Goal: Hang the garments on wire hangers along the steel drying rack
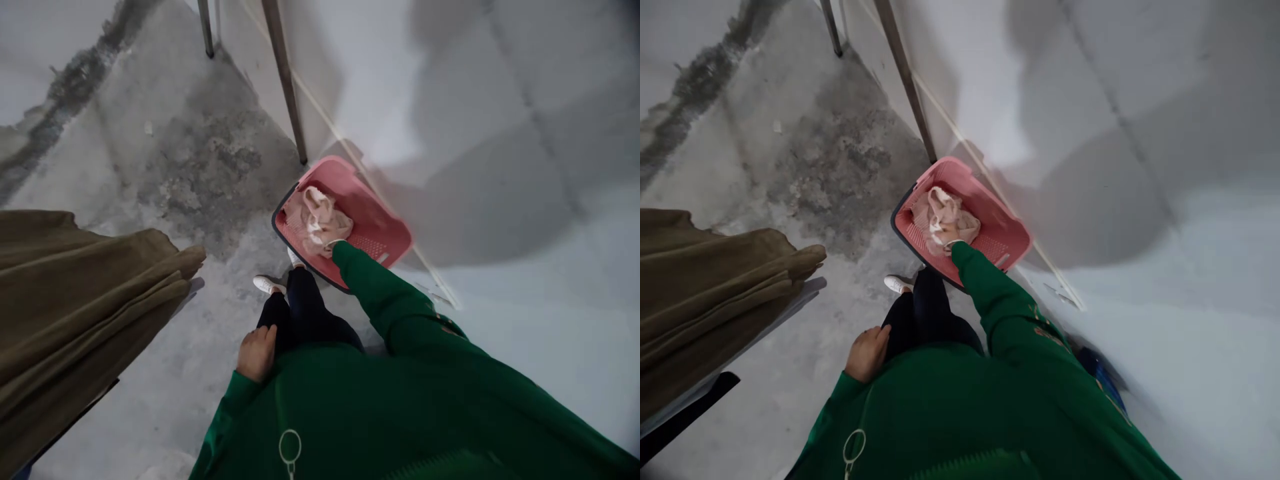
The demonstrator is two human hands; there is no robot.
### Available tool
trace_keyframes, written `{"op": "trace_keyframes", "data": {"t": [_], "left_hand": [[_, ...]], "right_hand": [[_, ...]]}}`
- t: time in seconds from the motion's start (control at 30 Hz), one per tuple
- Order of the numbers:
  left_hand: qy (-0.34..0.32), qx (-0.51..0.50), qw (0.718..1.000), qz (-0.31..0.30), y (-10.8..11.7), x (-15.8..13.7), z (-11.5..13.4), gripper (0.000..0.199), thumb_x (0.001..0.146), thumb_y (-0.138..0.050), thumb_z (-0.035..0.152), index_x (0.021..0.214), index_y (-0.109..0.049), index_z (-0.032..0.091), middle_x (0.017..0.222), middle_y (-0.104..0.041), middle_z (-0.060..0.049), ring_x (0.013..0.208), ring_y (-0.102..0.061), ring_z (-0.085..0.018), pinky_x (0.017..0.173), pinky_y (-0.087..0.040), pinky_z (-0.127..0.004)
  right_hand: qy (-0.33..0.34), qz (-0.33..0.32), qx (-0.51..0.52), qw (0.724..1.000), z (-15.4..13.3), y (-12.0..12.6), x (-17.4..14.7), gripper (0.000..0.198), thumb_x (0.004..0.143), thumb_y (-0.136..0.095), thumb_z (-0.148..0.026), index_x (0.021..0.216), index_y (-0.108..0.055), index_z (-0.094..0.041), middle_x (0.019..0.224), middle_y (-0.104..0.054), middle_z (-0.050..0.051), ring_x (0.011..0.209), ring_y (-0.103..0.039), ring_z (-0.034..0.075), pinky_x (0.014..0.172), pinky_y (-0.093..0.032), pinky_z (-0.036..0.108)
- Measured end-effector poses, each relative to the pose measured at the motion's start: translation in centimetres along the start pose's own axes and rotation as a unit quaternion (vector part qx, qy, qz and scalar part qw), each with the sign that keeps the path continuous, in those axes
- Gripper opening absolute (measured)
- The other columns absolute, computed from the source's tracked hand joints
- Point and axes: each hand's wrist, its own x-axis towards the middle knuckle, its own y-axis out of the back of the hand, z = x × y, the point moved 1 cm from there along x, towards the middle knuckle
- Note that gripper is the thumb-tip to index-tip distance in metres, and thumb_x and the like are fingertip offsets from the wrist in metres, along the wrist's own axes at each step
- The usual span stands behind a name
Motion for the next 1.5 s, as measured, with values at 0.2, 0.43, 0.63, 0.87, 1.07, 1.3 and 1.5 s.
{"op": "trace_keyframes", "data": {"t": [0.2,0.43,0.63,0.87,1.07,1.3,1.5], "left_hand": [[-0.041,0.006,0.997,0.066,6.4,-1.2,1.0,0.037,0.094,-0.032,0.02,0.12,-0.059,0.015,0.092,-0.064,-0.013,0.084,-0.061,-0.023,0.074,-0.048,-0.034],[-0.143,-0.106,0.943,0.282,13.7,-4.3,2.2,0.041,0.097,-0.03,0.032,0.122,-0.057,0.014,0.1,-0.062,-0.012,0.085,-0.061,-0.019,0.078,-0.051,-0.032],[-0.173,-0.162,0.819,0.523,20.6,-10.6,1.0,0.058,0.092,-0.042,0.054,0.133,-0.046,0.014,0.132,-0.046,-0.017,0.12,-0.049,-0.024,0.098,-0.045,-0.041],[-0.158,-0.005,0.904,0.397,23.9,-12.0,1.3,0.077,0.076,-0.065,0.051,0.14,-0.041,0.013,0.136,-0.047,-0.018,0.131,-0.041,-0.034,0.107,-0.034,-0.051],[0.109,-0.086,0.938,0.318,20.5,-13.1,-3.9,0.033,0.073,-0.056,0.011,0.104,-0.064,0.018,0.097,-0.07,-0.008,0.095,-0.064,-0.023,0.086,-0.047,-0.032],[0.135,-0.43,0.661,0.6,20.2,-18.7,-8.5,0.01,0.078,-0.047,0.021,0.079,-0.055,0.016,0.064,-0.052,0.002,0.06,-0.048,-0.011,0.057,-0.038,-0.02],[0.062,-0.406,0.606,0.681,20.7,-21.7,-6.0,0.012,0.072,-0.053,0.021,0.084,-0.055,0.018,0.071,-0.053,0.002,0.064,-0.049,-0.012,0.064,-0.041,-0.022]], "right_hand": [[0.099,0.021,0.031,0.994,-7.1,9.9,-11.6,0.008,0.071,-0.061,-0.018,0.063,-0.06,-0.019,0.075,-0.062,0.002,0.08,-0.059,0.018,0.084,-0.048,0.036],[0.414,-0.124,-0.028,0.901,-21.0,13.8,-25.3,0.031,0.084,-0.053,-0.042,0.064,-0.058,-0.019,0.068,-0.057,0.004,0.067,-0.055,0.015,0.068,-0.046,0.031],[0.577,-0.414,-0.131,0.692,-28.9,10.4,-36.2,0.032,0.087,-0.042,-0.021,0.056,-0.048,-0.021,0.062,-0.054,0.002,0.06,-0.051,0.011,0.064,-0.044,0.023],[0.654,-0.511,-0.166,0.533,-33.0,7.6,-38.6,0.026,0.072,-0.043,-0.007,0.053,-0.031,-0.02,0.06,-0.051,0.0,0.058,-0.049,0.01,0.061,-0.04,0.022],[0.654,-0.49,-0.306,0.489,-35.3,7.7,-39.3,0.019,0.066,-0.042,-0.01,0.054,-0.033,-0.022,0.064,-0.053,0.002,0.065,-0.048,0.015,0.064,-0.037,0.028],[0.719,-0.243,-0.368,0.536,-35.8,9.0,-35.9,0.014,0.068,-0.045,-0.012,0.061,-0.052,-0.022,0.064,-0.053,0.004,0.063,-0.042,0.016,0.066,-0.028,0.033],[0.69,-0.072,-0.482,0.536,-35.6,8.9,-32.7,0.015,0.074,-0.049,-0.011,0.069,-0.062,-0.017,0.071,-0.059,0.009,0.072,-0.045,0.019,0.069,-0.027,0.034]]}}
